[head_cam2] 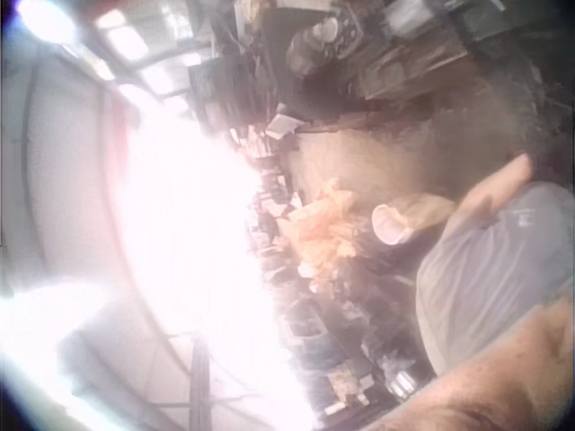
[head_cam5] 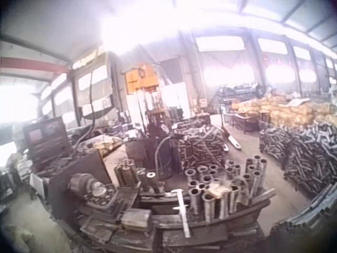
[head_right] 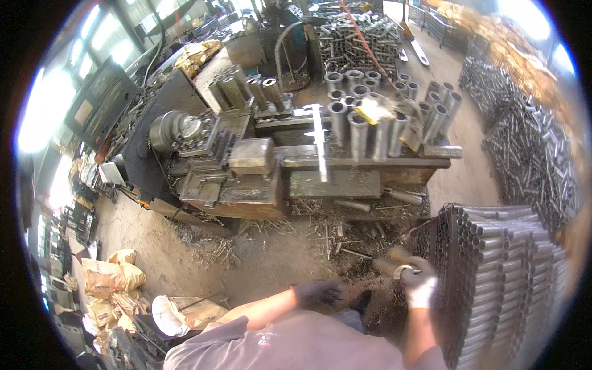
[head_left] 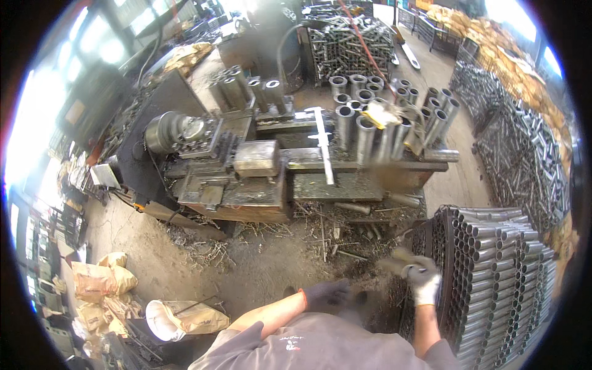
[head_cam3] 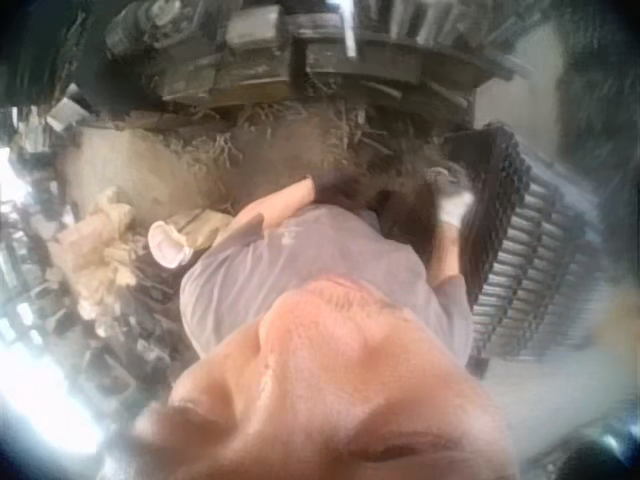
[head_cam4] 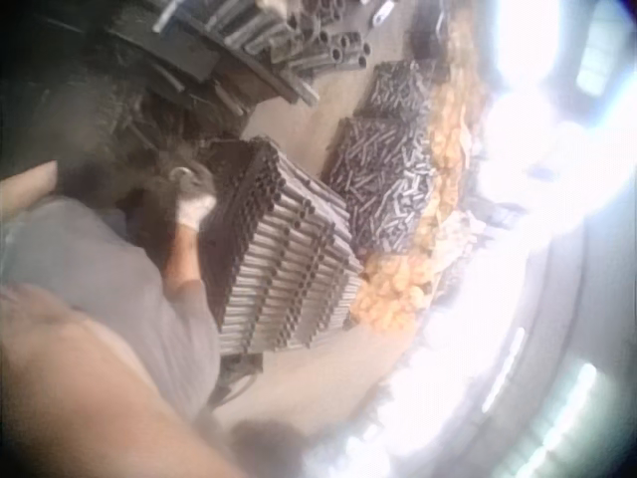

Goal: The person repeatedly loads cylindrical metal tubes into a lathe chuck, secures them, and removes them after machining. The person handles the tubes one at a time, using both hands to position and extract each piece from the machine.

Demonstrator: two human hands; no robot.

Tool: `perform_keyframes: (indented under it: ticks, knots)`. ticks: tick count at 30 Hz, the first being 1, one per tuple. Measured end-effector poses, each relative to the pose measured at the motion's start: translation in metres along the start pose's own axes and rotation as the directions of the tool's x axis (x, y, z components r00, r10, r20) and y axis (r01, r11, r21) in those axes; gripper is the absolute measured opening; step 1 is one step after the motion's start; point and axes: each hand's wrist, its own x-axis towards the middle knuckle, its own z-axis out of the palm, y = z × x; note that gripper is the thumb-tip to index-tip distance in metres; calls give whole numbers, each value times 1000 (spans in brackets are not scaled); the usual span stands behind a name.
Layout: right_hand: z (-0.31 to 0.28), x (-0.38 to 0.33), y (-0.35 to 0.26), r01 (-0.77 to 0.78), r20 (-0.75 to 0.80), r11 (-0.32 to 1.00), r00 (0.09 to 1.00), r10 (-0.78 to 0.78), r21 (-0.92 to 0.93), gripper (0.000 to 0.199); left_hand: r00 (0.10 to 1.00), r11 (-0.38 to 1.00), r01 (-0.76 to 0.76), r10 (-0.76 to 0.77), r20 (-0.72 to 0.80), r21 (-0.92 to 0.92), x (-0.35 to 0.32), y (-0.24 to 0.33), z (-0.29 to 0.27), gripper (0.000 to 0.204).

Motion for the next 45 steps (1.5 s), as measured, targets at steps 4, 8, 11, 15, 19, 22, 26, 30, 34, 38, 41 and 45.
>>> perform_keyframes:
  ticks: [4,8,11,15,19,22,26,30,34,38,41,45]
  knots:
    - [170,-41,-82,-36,304,999,952,40,-21,34,980,934,-20,89,178,-357,-87,35,-37,50]
    - [265,-65,-171,266,561,962,789,-251,57,44,864,768,-410,500,62,-492,-171,50,-99,48]
    - [305,-63,-223,363,700,922,624,-347,134,43,860,695,-485,488,-147,-530,-240,57,-148,38]
    - [353,-43,-271,264,813,948,504,-291,175,46,639,630,-762,693,-334,-149,-309,77,-192,48]
    - [399,-17,-316,340,775,912,504,-381,228,46,133,311,-835,914,-382,454,-359,133,-247,39]
    - [428,18,-348,467,653,779,441,-616,419,50,-79,214,-663,933,-351,718,-370,200,-302,22]
    - [474,56,-385,544,658,723,363,-660,425,52,22,526,-410,823,-568,746,-361,261,-369,29]
    - [512,68,-407,737,573,582,326,-752,344,48,-18,506,-301,844,-536,808,-327,328,-417,34]
    - [529,69,-408,770,556,593,395,-731,233,47,-150,455,-265,851,-503,850,-341,373,-448,41]
    - [537,67,-405,763,536,633,482,-693,132,57,117,415,-323,909,-400,850,-364,353,-456,45]
    - [535,60,-422,768,527,641,545,-653,0,55,334,389,-265,896,-294,883,-349,329,-448,47]
    - [513,57,-473,786,654,606,523,-547,-121,55,348,363,-116,887,-304,924,-332,323,-439,46]
